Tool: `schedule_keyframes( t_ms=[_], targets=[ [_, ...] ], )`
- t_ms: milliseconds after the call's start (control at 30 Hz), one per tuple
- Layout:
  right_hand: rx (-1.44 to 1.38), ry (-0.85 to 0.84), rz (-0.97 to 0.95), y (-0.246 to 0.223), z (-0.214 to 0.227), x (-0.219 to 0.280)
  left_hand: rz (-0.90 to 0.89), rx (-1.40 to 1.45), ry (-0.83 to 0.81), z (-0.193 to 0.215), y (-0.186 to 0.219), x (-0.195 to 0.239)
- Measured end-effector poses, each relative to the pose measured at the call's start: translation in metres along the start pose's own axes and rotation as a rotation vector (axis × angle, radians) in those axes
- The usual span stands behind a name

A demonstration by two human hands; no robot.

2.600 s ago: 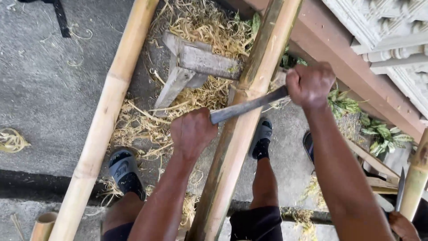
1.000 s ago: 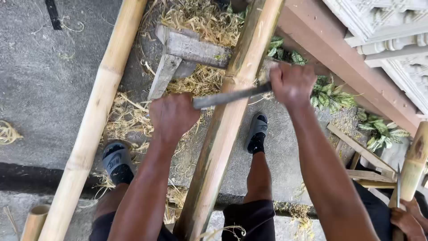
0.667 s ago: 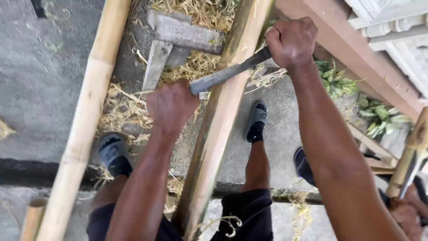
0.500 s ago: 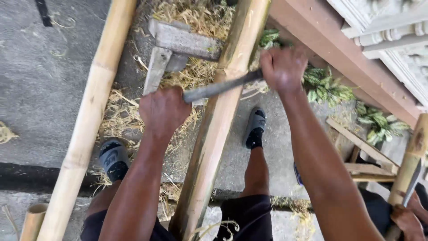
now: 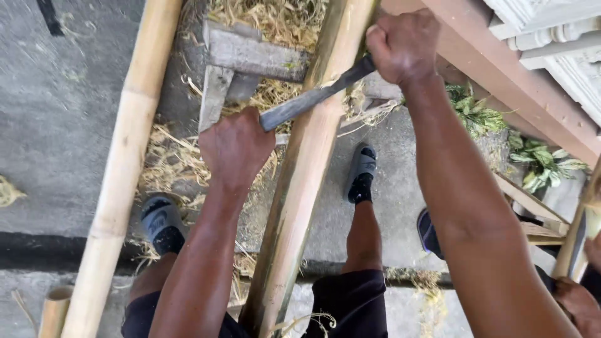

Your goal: The recorder uses a metal scraping tool to remove the outer green layer from a bamboo stalk.

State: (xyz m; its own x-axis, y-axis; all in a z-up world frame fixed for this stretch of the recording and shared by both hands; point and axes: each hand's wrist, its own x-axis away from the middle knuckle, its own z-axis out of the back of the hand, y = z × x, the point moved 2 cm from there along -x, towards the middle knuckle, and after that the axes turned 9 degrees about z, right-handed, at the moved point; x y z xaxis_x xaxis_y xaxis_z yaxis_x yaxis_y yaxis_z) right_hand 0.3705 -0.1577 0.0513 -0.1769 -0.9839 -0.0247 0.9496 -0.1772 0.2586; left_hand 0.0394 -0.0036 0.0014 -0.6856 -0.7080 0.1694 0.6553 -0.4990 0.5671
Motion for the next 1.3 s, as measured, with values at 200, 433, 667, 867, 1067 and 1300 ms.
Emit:
schedule_keyframes(
  t_ms=[200,433,667,867,1067,1300],
  targets=[
    [-0.154,-0.144,-0.189,-0.034,0.025,-0.010,0.088,0.006,-0.169,0.013,-0.006,0.016],
    [-0.098,-0.032,-0.047,0.000,0.014,-0.035,0.138,0.105,-0.115,0.001,0.010,0.008],
    [-0.176,0.235,0.132,0.012,0.008,-0.037,0.168,0.100,-0.147,-0.006,0.017,-0.006],
    [-0.052,0.128,-0.076,-0.008,0.004,-0.018,0.075,0.047,-0.068,-0.001,-0.004,-0.004],
    [-0.063,0.291,-0.098,-0.081,0.036,0.064,-0.112,-0.098,-0.001,0.024,-0.022,0.023],
    [-0.167,0.285,-0.096,-0.054,0.017,0.071,-0.196,-0.068,0.065,0.011,-0.017,0.024]
  ],
)
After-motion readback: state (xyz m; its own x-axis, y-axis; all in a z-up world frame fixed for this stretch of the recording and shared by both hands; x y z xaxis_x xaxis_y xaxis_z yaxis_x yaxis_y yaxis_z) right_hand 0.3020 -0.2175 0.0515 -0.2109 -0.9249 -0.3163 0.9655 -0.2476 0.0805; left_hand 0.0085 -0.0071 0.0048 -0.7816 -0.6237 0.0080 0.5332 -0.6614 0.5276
